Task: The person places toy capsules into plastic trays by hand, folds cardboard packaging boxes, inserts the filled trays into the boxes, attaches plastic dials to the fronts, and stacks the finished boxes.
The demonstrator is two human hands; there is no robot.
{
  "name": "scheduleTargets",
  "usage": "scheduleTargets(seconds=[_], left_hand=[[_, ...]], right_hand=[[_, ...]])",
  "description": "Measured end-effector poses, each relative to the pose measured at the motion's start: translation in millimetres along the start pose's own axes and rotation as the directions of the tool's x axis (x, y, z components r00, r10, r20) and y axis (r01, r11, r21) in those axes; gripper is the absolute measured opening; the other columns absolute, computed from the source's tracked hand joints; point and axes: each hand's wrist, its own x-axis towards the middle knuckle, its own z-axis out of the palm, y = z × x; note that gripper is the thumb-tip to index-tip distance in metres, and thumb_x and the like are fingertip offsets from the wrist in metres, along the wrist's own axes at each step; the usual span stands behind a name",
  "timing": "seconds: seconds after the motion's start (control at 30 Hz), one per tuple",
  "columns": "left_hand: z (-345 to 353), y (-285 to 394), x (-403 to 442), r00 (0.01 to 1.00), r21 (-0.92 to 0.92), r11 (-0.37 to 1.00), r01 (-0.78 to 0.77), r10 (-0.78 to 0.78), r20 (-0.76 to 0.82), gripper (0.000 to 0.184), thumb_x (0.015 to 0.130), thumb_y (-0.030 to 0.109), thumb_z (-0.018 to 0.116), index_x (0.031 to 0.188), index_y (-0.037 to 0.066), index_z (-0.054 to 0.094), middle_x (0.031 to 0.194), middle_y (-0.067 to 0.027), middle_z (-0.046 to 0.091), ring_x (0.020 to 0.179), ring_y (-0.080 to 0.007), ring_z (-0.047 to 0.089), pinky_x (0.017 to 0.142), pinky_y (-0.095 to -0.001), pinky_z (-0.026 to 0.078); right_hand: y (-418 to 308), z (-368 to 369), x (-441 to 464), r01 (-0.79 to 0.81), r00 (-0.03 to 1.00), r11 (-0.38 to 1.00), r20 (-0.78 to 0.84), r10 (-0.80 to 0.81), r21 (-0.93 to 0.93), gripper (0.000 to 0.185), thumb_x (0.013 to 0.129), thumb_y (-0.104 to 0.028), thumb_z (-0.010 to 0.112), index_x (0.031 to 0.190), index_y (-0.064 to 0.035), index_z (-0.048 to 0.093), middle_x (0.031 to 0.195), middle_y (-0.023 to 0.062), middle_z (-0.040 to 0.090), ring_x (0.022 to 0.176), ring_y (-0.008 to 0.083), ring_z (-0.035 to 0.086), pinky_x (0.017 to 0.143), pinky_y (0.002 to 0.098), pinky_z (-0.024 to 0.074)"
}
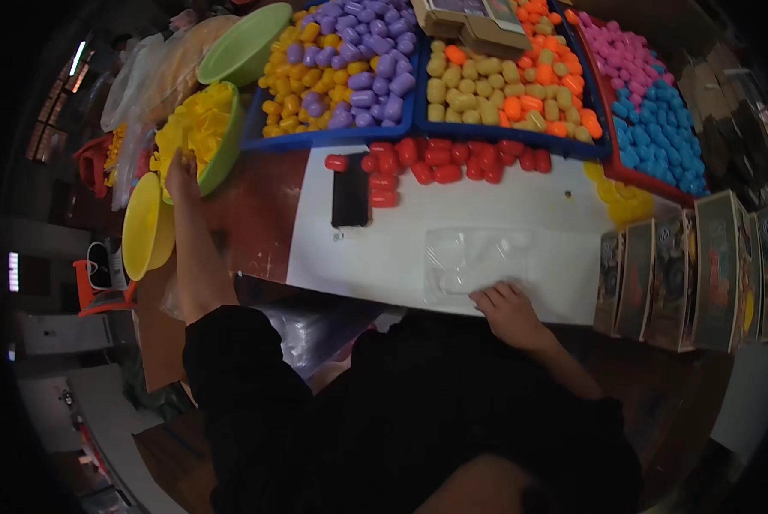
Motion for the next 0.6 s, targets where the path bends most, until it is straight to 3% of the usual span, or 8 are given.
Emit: scheduleTargets(seconds=[0.1,0.13,0.17,0.2,0.27,0.47,0.53,0.6], left_hand=[[55,-1,-120,0.802,0.234,0.949,-0.213,0.033,0.596,0.027,0.085,0.009,0.059,0.109,-0.002,0.057,0.093,-0.0064,0.061,0.077,-0.0119,0.058,0.068,-0.0232,0.047],[82,8,-197,0.746,0.224,0.971,-0.088,-0.085,0.660,0.035,0.084,0.006,0.059,0.117,-0.002,0.054,0.101,-0.0079,0.062,0.088,-0.0128,0.059,0.078,-0.0257,0.049],[94,14,-259,0.611,0.443,0.866,-0.232,-0.225,0.759,0.038,0.082,0.011,0.063,0.119,0.001,0.056,0.091,-0.0034,0.062,0.069,-0.0109,0.056,0.066,-0.0241,0.049],[95,7,-294,0.334,0.393,0.854,-0.340,-0.281,0.900,0.045,0.073,0.004,0.067,0.117,0.000,0.056,0.102,-0.0078,0.062,0.088,-0.0139,0.059,0.079,-0.0243,0.047],[99,-6,-348,0.009,0.245,0.653,-0.717,-0.343,0.939,0.042,0.072,0.009,0.069,0.114,0.005,0.061,0.092,-0.0102,0.062,0.082,-0.0196,0.058,0.076,-0.0276,0.047],[87,-60,-409,0.026,0.286,0.509,-0.812,-0.457,0.889,0.038,0.075,0.017,0.069,0.112,0.012,0.063,0.099,-0.0115,0.059,0.095,-0.0268,0.052,0.081,-0.0334,0.044],[78,-76,-428,0.130,0.096,0.413,-0.906,0.053,0.990,0.029,0.078,0.015,0.064,0.107,0.013,0.066,0.100,-0.0117,0.059,0.093,-0.0279,0.053,0.083,-0.0365,0.040],[65,-95,-446,0.250,0.190,0.487,-0.853,0.061,0.966,0.026,0.082,0.009,0.058,0.107,0.011,0.065,0.102,-0.0103,0.059,0.094,-0.0275,0.052,0.087,-0.0393,0.036]], right_hand=[[-12,13,7,-0.008,1.000,1.000,-0.028,0.007,-0.024,0.023,0.079,-0.014,0.059,0.101,-0.0063,0.058,0.085,0.0030,0.058,0.082,0.0192,0.053,0.070,0.0314,0.0455],[-15,19,10,0.005,0.998,0.999,-0.062,-0.007,-0.033,0.024,0.079,-0.014,0.059,0.102,-0.0061,0.057,0.084,0.0031,0.057,0.081,0.0189,0.053,0.070,0.0305,0.0457],[-17,23,12,0.021,0.995,0.999,-0.093,-0.025,-0.042,0.025,0.079,-0.014,0.059,0.103,-0.0060,0.057,0.084,0.0032,0.057,0.081,0.0187,0.053,0.069,0.0296,0.0458],[-19,25,12,0.020,0.996,0.999,-0.088,-0.024,-0.044,0.025,0.079,-0.014,0.059,0.103,-0.0060,0.057,0.084,0.0032,0.057,0.081,0.0187,0.053,0.069,0.0296,0.0458],[-18,25,14,0.029,0.995,0.998,-0.092,-0.034,-0.054,0.024,0.080,-0.015,0.059,0.102,-0.0057,0.057,0.083,0.0030,0.056,0.080,0.0184,0.053,0.068,0.0278,0.0463],[-16,19,17,0.043,0.997,0.999,-0.072,-0.042,0.016,0.022,0.082,-0.015,0.059,0.100,-0.0039,0.057,0.082,0.0062,0.057,0.078,0.0224,0.054,0.069,0.0307,0.0475],[-5,-1,31,0.040,0.998,0.962,-0.059,-0.025,0.272,0.021,0.081,-0.015,0.059,0.099,-0.0033,0.058,0.082,0.0082,0.057,0.079,0.0250,0.055,0.069,0.0326,0.0475],[10,-18,62,0.036,0.986,0.887,-0.163,0.044,0.460,0.020,0.081,-0.013,0.059,0.098,-0.0024,0.059,0.084,0.0117,0.058,0.079,0.0293,0.056,0.070,0.0360,0.0471]])
